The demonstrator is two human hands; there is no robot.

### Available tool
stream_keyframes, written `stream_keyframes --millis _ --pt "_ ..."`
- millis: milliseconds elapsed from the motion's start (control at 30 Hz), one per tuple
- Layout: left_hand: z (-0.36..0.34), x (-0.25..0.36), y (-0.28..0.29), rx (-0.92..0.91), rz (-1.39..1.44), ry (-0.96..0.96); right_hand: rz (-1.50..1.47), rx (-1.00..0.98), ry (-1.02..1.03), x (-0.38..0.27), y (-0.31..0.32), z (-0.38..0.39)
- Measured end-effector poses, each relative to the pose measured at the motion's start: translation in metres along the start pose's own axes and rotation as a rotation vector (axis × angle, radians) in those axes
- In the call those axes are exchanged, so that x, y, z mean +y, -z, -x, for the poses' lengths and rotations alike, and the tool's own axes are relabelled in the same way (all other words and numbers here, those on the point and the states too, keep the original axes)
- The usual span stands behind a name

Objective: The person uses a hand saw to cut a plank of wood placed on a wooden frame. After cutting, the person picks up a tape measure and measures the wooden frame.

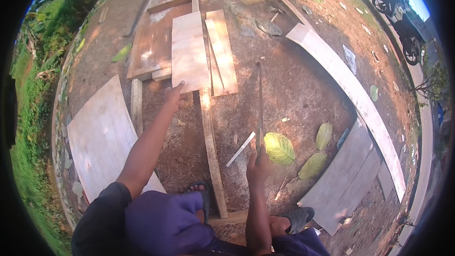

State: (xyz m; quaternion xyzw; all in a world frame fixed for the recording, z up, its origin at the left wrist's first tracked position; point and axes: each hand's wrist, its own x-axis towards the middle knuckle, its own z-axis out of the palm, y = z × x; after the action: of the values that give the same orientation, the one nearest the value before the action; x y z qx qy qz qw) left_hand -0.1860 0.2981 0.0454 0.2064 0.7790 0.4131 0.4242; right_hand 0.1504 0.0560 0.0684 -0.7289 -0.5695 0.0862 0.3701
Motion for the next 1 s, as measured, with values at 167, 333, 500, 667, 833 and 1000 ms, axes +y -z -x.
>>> stream_keyframes --millis 167,333,500,667,833,1000 --pt "0.001 0.015 0.002 -0.302 0.252 0.127 -0.004 -0.012 0.049 0.006 -0.006 0.005" --pt "-0.006 0.024 0.009 -0.383 0.312 0.076 -0.080 -0.132 -0.029 -0.005 -0.014 0.012" --pt "0.035 0.043 -0.010 -0.239 0.239 -0.142 -0.019 -0.228 -0.089 0.014 -0.016 0.017" --pt "0.048 0.043 0.002 -0.111 -0.011 -0.582 -0.041 -0.210 -0.032 0.017 -0.025 0.022" --pt "0.094 0.070 0.022 -0.023 -0.276 -0.905 -0.060 -0.216 -0.053 0.019 -0.028 0.026" --pt "0.132 0.072 0.027 -0.089 -0.651 -0.966 -0.056 -0.196 -0.097 0.021 -0.024 0.026"
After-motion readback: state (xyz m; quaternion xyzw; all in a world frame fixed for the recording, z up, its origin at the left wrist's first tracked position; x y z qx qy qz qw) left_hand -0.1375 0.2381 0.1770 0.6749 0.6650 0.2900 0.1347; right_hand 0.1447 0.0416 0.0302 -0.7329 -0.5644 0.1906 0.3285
